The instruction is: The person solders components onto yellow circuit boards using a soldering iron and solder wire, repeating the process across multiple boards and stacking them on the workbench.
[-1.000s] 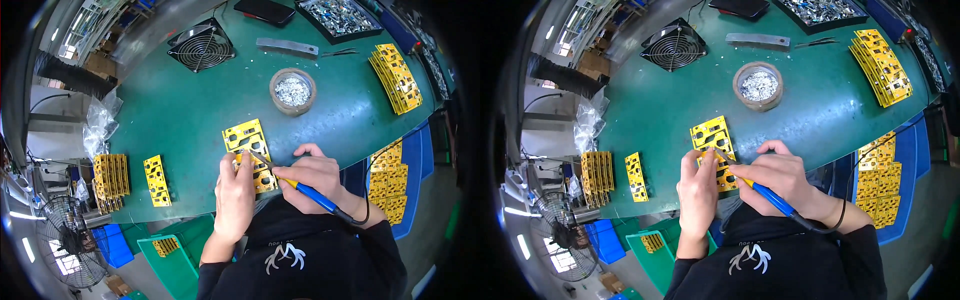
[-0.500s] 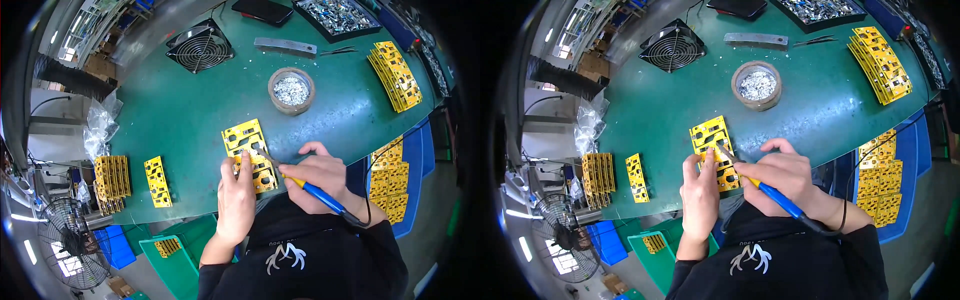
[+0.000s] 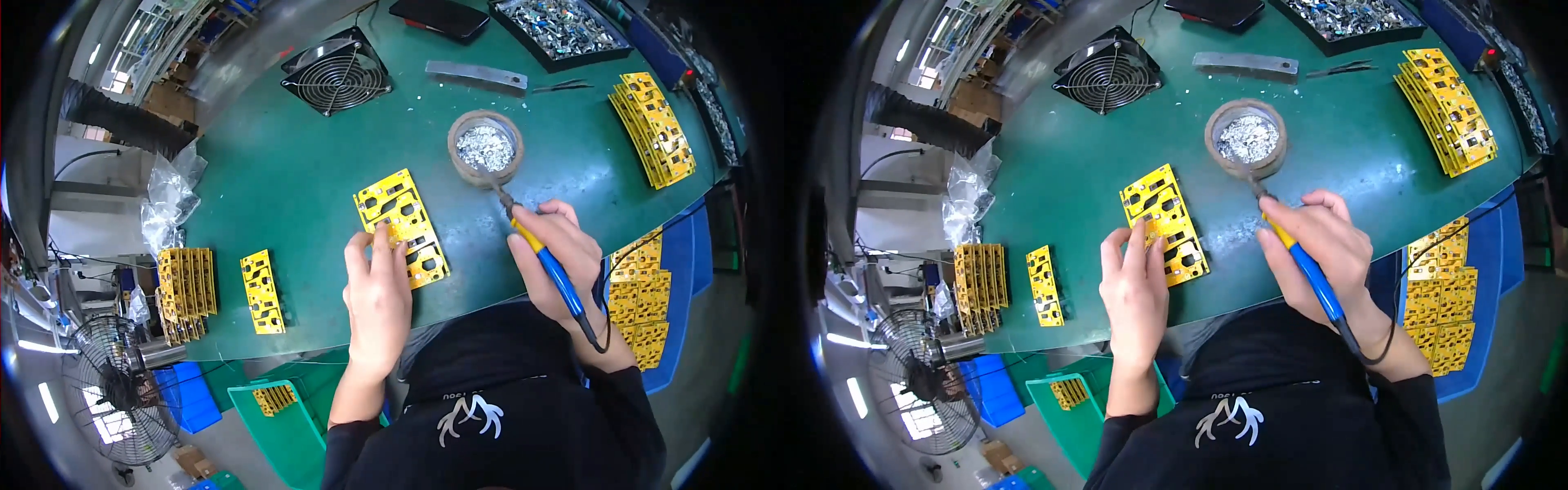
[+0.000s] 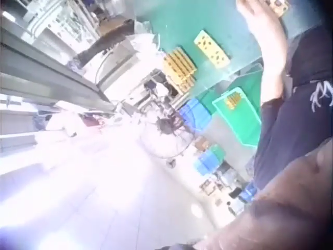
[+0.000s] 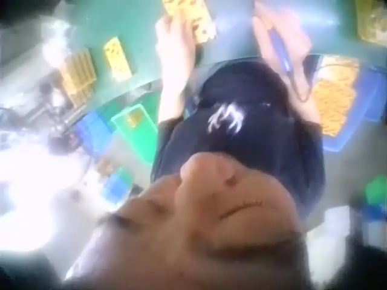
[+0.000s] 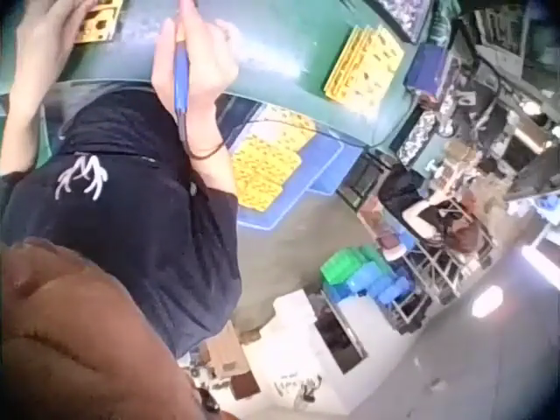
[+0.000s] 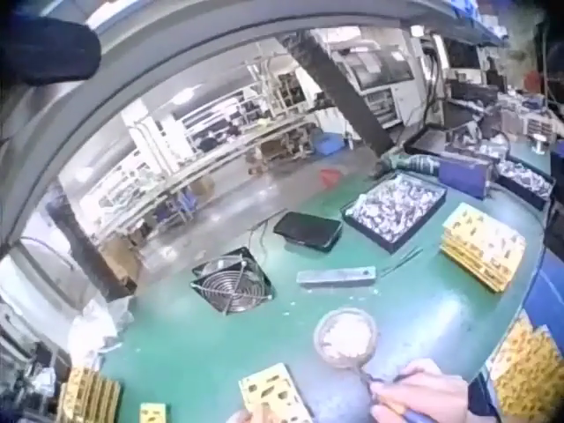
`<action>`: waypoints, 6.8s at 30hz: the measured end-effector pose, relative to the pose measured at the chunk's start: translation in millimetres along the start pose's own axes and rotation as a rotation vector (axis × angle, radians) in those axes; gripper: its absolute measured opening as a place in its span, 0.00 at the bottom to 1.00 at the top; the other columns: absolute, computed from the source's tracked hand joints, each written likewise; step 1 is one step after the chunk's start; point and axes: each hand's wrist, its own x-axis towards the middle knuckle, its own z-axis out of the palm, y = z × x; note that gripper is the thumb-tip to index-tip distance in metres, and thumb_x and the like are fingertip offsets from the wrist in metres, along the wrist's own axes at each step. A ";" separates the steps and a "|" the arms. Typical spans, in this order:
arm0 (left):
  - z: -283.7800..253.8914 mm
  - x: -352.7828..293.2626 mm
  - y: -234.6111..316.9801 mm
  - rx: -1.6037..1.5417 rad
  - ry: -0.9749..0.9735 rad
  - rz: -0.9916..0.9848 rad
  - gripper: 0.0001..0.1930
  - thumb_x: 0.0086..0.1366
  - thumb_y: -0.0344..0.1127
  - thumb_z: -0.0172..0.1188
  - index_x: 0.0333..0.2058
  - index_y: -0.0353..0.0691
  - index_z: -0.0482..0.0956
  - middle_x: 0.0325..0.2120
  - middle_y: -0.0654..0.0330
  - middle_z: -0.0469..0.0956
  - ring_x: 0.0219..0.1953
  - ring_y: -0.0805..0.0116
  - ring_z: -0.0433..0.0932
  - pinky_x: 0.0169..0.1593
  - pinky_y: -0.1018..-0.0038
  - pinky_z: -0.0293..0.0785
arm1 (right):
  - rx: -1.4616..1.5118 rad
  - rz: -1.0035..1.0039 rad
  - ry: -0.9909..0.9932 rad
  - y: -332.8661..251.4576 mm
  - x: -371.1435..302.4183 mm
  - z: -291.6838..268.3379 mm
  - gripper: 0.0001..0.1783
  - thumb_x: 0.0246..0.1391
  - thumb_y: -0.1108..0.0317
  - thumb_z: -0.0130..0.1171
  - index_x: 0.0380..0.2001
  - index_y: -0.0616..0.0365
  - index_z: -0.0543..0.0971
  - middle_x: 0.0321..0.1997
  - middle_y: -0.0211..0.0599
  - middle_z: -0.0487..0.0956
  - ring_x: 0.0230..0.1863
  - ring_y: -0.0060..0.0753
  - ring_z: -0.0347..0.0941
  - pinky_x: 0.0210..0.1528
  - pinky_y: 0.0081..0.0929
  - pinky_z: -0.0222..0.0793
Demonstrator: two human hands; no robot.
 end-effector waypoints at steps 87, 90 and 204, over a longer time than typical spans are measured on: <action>-10.1 65.3 -30.0 -0.231 -0.195 0.313 0.11 0.69 0.26 0.63 0.48 0.31 0.85 0.50 0.46 0.84 0.48 0.48 0.86 0.52 0.64 0.83 | 0.150 -0.008 -0.004 -6.4 -18.8 -12.9 0.15 0.49 0.81 0.70 0.43 0.65 0.86 0.31 0.40 0.87 0.30 0.34 0.84 0.54 0.45 0.75; -16.1 66.4 -34.4 -0.214 -0.289 0.286 0.11 0.69 0.26 0.63 0.48 0.31 0.86 0.48 0.48 0.84 0.46 0.48 0.85 0.51 0.63 0.82 | 0.157 -0.005 -0.005 -7.3 -19.3 -11.7 0.14 0.48 0.81 0.70 0.42 0.65 0.87 0.30 0.40 0.87 0.29 0.33 0.84 0.53 0.44 0.75; -1.7 -9.7 11.6 -0.066 -0.025 0.129 0.10 0.67 0.24 0.66 0.47 0.33 0.85 0.47 0.50 0.78 0.37 0.51 0.86 0.35 0.60 0.83 | 0.232 -0.035 -0.153 -24.8 -25.0 17.9 0.13 0.46 0.76 0.74 0.39 0.62 0.87 0.28 0.36 0.87 0.23 0.30 0.82 0.52 0.44 0.79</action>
